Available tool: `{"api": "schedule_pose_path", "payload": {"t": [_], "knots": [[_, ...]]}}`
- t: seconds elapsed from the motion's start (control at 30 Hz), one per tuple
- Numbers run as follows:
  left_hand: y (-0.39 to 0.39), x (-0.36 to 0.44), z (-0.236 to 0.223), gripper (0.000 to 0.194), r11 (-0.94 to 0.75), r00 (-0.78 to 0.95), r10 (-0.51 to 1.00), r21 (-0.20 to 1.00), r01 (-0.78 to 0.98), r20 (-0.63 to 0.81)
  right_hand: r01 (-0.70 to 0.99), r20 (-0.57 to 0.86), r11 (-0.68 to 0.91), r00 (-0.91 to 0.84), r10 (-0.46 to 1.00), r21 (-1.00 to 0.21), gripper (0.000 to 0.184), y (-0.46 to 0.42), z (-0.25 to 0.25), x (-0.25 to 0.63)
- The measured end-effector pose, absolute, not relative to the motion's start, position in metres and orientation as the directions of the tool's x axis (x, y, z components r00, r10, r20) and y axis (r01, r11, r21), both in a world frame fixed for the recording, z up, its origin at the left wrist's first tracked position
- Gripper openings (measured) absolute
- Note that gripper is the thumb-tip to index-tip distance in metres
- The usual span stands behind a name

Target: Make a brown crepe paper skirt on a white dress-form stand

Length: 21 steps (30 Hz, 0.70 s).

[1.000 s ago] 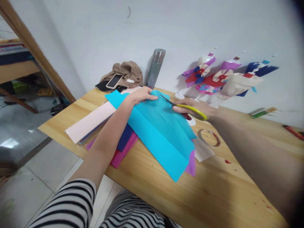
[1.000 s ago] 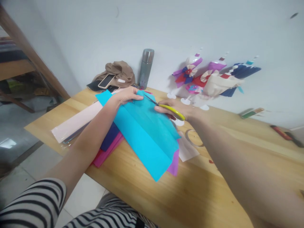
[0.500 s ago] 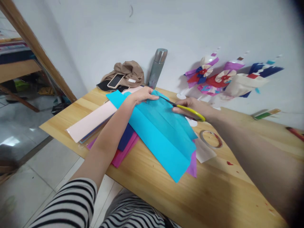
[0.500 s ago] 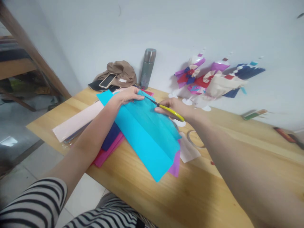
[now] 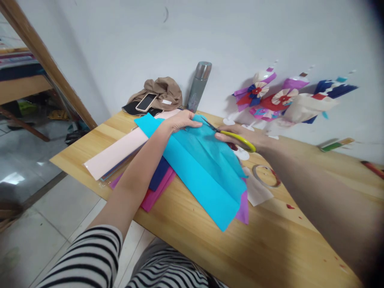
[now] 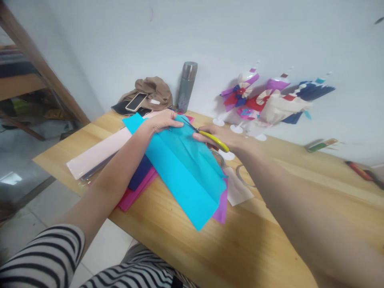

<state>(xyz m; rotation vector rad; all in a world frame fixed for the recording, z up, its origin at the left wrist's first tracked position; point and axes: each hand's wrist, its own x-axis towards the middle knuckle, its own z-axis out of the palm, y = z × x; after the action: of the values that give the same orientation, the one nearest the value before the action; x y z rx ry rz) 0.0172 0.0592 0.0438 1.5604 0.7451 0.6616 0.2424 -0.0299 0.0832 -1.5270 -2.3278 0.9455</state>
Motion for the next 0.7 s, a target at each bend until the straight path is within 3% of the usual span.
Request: {"api": "schedule_pose_path", "payload": {"t": [0.33,0.7], "knots": [[0.062,0.018,0.039,0.002,0.0,0.694,0.72,0.999,0.044,-0.031,0.75,-0.134,0.269,-0.428,0.894,-0.605,0.062,-0.021,0.073,0.242],[0.056,0.02,0.044,0.014,0.025,0.667,0.742,0.997,0.076,-0.069,0.747,-0.1,0.225,-0.363,0.926,-0.626,0.063,-0.023,0.063,0.244]]}}
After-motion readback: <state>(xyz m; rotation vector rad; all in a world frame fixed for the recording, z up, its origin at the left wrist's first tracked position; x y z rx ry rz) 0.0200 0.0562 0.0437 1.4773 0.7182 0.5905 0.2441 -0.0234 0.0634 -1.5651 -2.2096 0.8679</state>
